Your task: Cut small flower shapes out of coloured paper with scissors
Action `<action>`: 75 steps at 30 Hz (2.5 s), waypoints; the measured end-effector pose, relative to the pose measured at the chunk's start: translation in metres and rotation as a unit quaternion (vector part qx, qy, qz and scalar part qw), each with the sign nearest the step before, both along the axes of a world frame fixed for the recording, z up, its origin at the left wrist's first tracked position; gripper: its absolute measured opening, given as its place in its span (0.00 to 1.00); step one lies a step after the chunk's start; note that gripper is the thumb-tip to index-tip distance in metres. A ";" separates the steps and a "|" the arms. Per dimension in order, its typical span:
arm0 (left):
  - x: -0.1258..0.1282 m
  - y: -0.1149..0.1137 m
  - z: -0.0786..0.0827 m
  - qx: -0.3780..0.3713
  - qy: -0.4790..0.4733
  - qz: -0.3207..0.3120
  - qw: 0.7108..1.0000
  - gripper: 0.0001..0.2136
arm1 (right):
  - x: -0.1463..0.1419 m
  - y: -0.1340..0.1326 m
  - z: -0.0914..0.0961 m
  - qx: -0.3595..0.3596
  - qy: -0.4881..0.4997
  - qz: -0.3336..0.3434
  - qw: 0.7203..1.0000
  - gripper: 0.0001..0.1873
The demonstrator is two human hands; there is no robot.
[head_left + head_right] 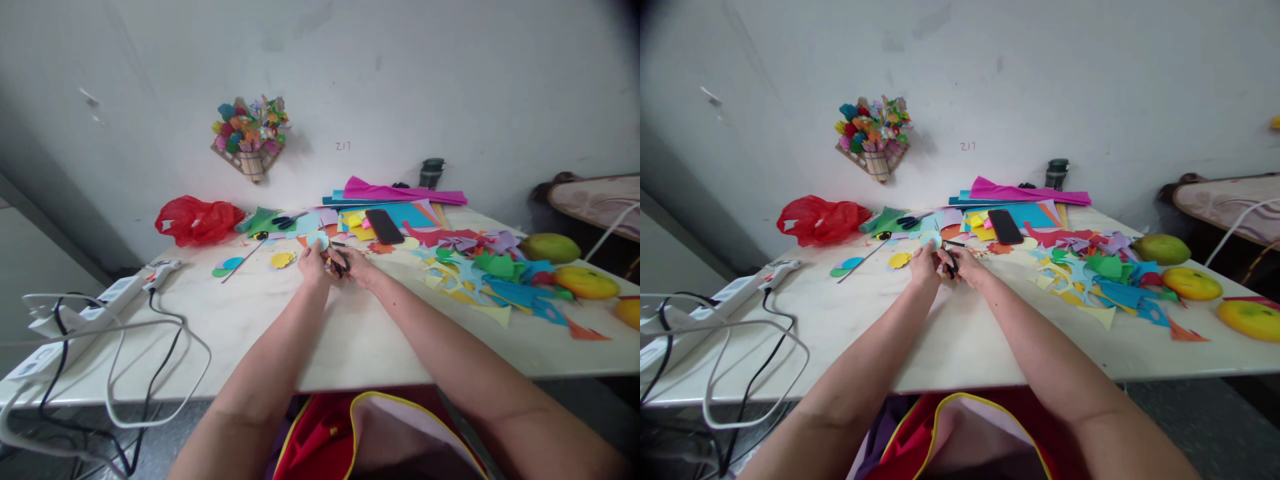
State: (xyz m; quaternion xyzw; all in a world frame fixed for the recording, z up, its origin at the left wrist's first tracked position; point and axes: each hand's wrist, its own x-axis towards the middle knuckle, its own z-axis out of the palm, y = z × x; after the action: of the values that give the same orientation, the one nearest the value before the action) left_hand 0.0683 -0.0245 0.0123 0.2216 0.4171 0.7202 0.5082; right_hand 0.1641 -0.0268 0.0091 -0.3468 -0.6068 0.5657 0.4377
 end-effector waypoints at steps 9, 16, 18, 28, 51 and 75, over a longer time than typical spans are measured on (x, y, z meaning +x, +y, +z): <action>-0.025 0.020 -0.003 0.040 0.013 0.004 0.999 0.06 | 0.022 0.013 0.003 -0.044 -0.042 0.031 0.998 0.16; -0.050 0.025 -0.006 0.074 0.087 -0.075 0.991 0.11 | 0.045 0.017 0.014 -0.048 -0.093 0.054 0.993 0.15; -0.054 0.025 -0.008 0.073 0.097 -0.110 0.987 0.11 | 0.048 0.019 0.013 -0.043 -0.105 0.060 0.992 0.15; -0.072 0.025 -0.016 0.091 0.161 -0.209 0.960 0.12 | 0.067 0.026 0.014 0.002 -0.227 0.116 0.967 0.14; -0.046 0.032 -0.014 0.003 -0.029 0.029 0.999 0.07 | 0.026 0.013 0.001 -0.031 -0.153 0.101 0.983 0.16; -0.024 0.029 -0.018 0.010 -0.066 0.006 0.998 0.08 | 0.002 0.001 0.000 -0.035 -0.111 0.037 0.993 0.18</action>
State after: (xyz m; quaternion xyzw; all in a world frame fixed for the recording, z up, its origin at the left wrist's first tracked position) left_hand 0.0446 0.0047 -0.0060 0.1764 0.3771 0.7402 0.5281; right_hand 0.1666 -0.0261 0.0096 -0.3999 -0.6437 0.5602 0.3345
